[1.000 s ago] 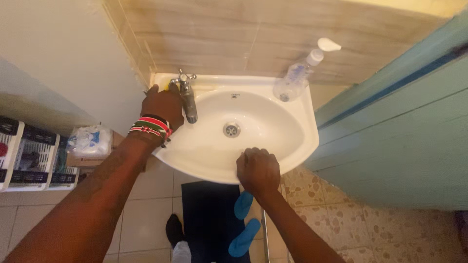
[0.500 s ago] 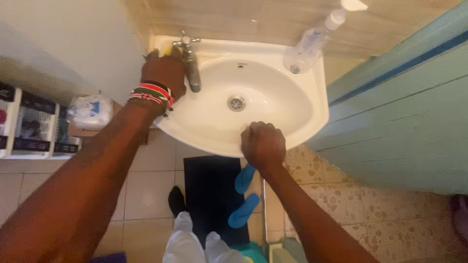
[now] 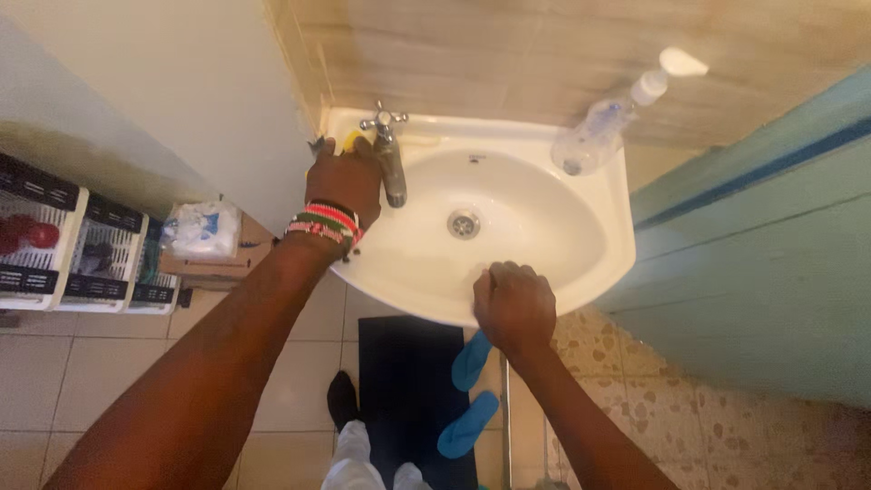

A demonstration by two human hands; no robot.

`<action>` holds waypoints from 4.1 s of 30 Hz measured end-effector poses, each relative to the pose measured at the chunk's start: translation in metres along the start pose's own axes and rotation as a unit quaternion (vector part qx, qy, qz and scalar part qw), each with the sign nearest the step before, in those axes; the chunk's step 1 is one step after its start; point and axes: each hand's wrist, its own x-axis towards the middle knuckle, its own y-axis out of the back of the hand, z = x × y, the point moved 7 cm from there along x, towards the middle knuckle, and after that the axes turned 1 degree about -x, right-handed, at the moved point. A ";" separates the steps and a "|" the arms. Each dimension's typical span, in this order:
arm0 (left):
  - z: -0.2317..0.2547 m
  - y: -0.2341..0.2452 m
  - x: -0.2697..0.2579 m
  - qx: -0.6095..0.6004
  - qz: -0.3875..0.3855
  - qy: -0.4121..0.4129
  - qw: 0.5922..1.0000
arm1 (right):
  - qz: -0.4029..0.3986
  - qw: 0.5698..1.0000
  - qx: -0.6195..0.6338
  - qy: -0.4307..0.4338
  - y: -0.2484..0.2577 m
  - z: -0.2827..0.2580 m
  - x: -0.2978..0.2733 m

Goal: The person scrubs the inside of a white bathroom sink using a yellow sponge. They wipe the basin, the drain area, and the faucet, then rinse the sponge under running water. The person also moves a soap dispenser to clean underneath it before placing it back.

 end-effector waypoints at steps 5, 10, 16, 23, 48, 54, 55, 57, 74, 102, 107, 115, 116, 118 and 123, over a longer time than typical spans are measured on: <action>-0.017 -0.004 0.016 -0.077 -0.055 0.050 0.994 | -0.033 0.999 0.003 -0.024 0.000 0.001 0.000; 0.002 -0.007 -0.008 -0.009 0.018 0.002 1.000 | -0.084 0.995 -0.003 -0.061 -0.005 0.006 0.005; -0.001 -0.006 0.019 0.029 0.062 -0.003 0.998 | -0.031 0.999 -0.007 -0.023 -0.011 0.004 0.006; 0.000 -0.010 -0.007 -0.034 0.052 0.003 0.998 | -0.066 0.997 0.000 -0.047 -0.011 0.009 -0.001; 0.087 -0.030 -0.090 -0.148 -0.198 -0.100 0.964 | -0.053 0.997 0.005 -0.057 -0.006 0.008 0.000; 0.097 -0.060 -0.072 -0.144 -0.273 -0.158 0.938 | -0.015 0.999 -0.010 -0.033 -0.012 0.012 -0.007; 0.090 -0.065 -0.074 -0.157 -0.287 -0.139 0.935 | -0.019 0.999 -0.008 -0.034 -0.012 0.014 -0.010; 0.060 -0.033 -0.087 -0.168 -0.060 -0.201 0.963 | -0.048 0.997 0.005 -0.057 -0.018 0.012 -0.002; 0.016 -0.004 -0.113 -0.198 -0.106 0.023 0.974 | 0.000 0.966 0.256 0.031 -0.131 -0.043 0.061; 0.020 0.003 -0.106 -0.192 -0.166 0.056 0.966 | -0.080 0.636 0.709 -0.294 -0.186 -0.062 0.091; 0.030 0.016 -0.101 -0.252 0.034 -0.057 0.966 | -0.147 0.772 0.594 -0.174 -0.171 -0.084 0.080; 0.026 0.008 -0.100 -0.218 -0.126 0.071 0.965 | 0.100 0.817 0.534 -0.194 -0.154 -0.076 0.111; 0.027 0.008 -0.099 -0.231 -0.105 0.063 0.965 | 0.115 0.820 0.532 -0.178 -0.154 -0.076 0.113; 0.027 0.009 -0.096 -0.261 -0.059 0.045 0.962 | 0.142 0.826 0.525 -0.148 -0.146 -0.073 0.107; 0.029 0.014 -0.097 -0.235 -0.083 0.050 0.967 | 0.004 0.746 0.630 -0.216 -0.158 -0.095 0.095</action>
